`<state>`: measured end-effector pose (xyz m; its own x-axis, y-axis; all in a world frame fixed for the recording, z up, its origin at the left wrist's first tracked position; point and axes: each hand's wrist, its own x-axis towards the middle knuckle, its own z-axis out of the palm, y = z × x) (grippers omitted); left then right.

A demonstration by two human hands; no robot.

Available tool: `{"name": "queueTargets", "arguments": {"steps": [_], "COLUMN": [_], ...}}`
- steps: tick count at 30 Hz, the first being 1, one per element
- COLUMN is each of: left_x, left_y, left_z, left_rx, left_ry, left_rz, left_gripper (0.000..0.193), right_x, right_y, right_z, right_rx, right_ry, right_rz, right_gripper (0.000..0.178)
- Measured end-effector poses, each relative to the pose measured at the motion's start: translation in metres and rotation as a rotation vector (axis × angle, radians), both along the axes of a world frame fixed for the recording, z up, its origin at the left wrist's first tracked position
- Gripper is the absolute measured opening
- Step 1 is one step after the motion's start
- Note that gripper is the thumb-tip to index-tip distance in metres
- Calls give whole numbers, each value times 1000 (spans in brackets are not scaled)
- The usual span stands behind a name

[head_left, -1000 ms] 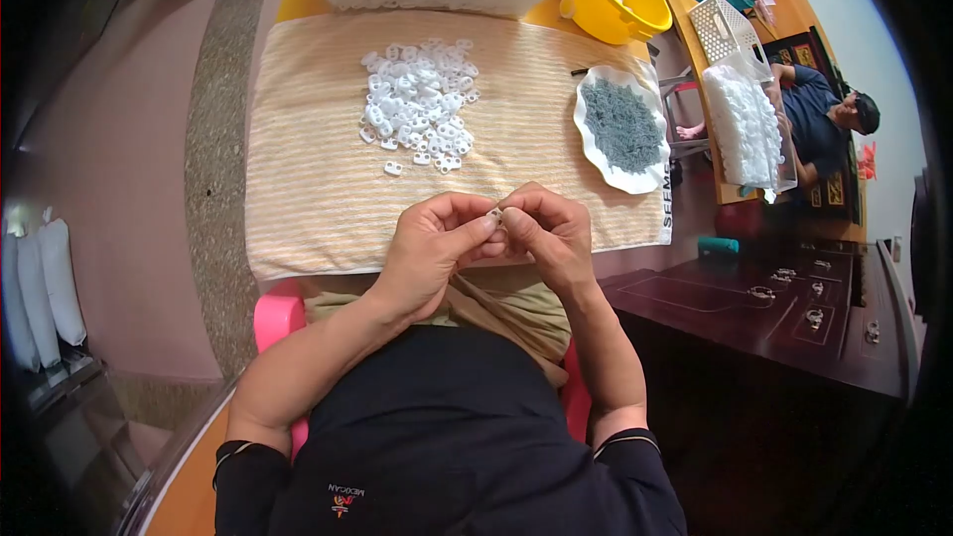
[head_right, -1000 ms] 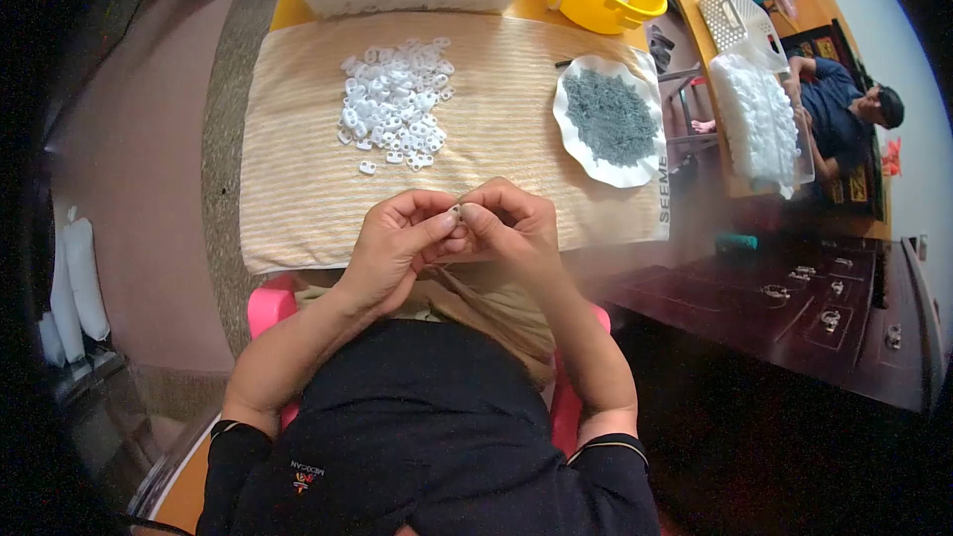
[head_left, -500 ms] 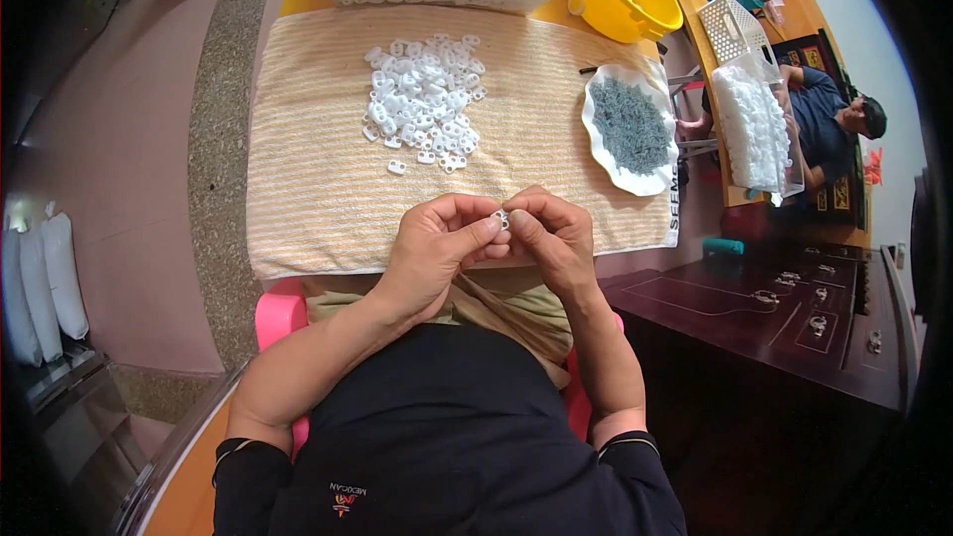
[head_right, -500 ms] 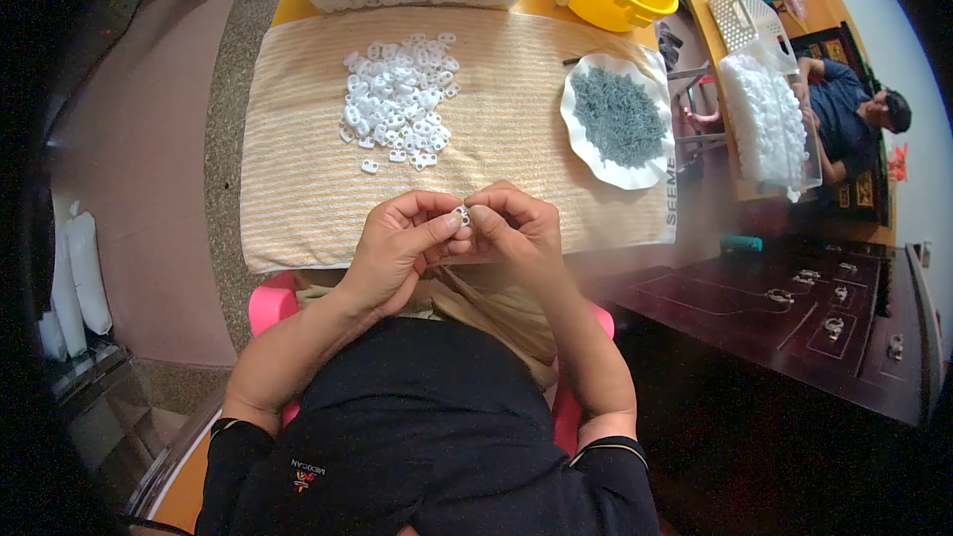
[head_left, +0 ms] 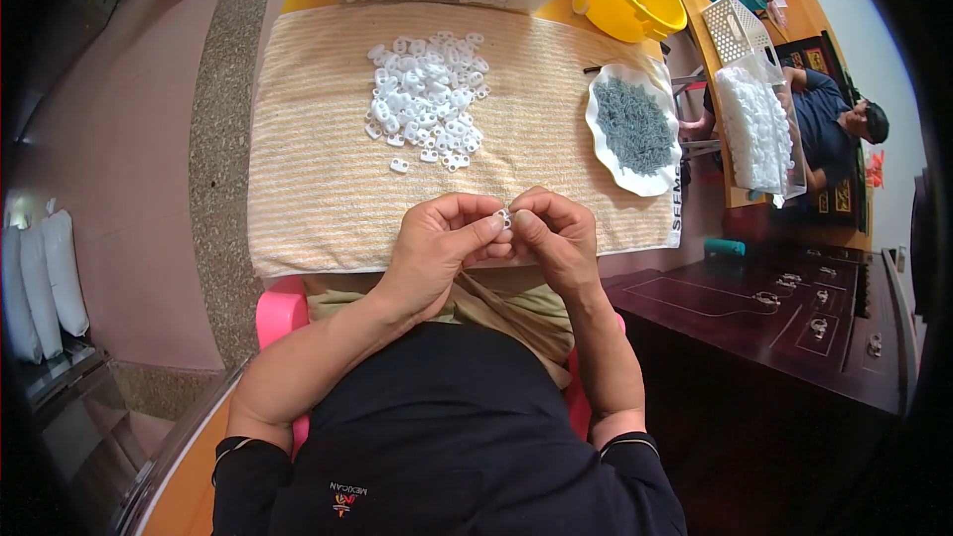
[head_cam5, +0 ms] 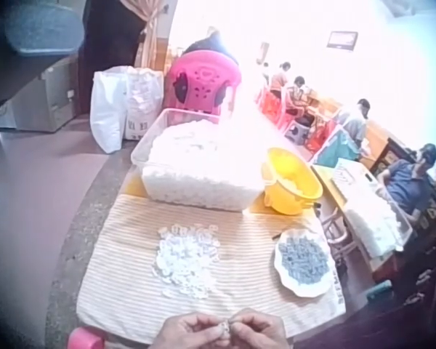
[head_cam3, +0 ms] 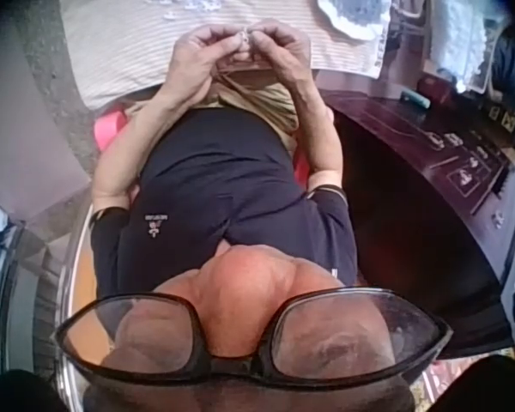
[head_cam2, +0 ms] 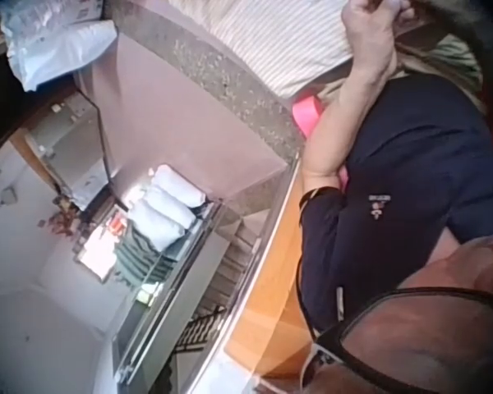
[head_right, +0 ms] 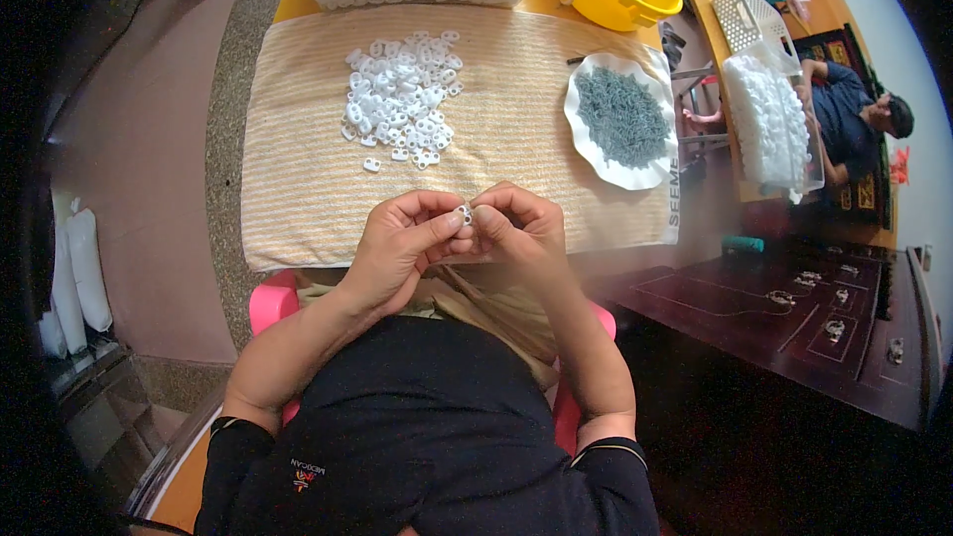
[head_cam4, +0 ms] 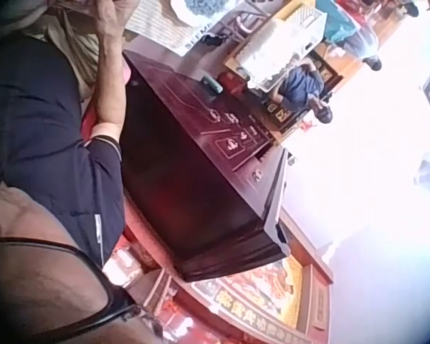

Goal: Manually assembling small grey inserts into white plastic circular components at a workbench.

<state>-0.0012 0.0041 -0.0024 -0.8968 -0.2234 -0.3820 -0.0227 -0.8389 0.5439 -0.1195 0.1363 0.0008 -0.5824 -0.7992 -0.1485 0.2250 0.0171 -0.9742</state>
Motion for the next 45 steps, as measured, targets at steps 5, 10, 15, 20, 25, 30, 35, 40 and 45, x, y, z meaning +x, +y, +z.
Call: {"name": "queueTargets", "arguments": {"steps": [5,10,15,20,25,30,35,40,45], "left_x": [0,0,0,1,1,1,1,2,2], "left_y": [0,0,-1,-1,1,2,2,3,5], "left_z": [-1,-1,0,2,-2,-1,0,-1,-2], "left_rx": [3,3,-15,-38,-113,-166,-276,-298,-320], "left_ry": [-6,-8,-21,-42,-43,-46,-54,-48,-33], "left_rz": [4,1,-8,-11,-6,3,-10,-3,4], "left_gripper": [15,15,16,16,16,17,19,18,18], "right_x": [1,0,1,0,-1,-2,-2,2,6], "right_y": [0,1,1,1,3,3,4,3,1], "right_z": [0,-2,0,1,-1,-2,1,3,5], "right_rx": [10,8,32,44,64,71,122,164,107], "right_ry": [0,2,15,77,194,320,340,304,345], "right_rz": [-12,-16,-4,17,36,59,61,52,54], "right_gripper": [10,8,9,9,9,8,8,10,14]}}
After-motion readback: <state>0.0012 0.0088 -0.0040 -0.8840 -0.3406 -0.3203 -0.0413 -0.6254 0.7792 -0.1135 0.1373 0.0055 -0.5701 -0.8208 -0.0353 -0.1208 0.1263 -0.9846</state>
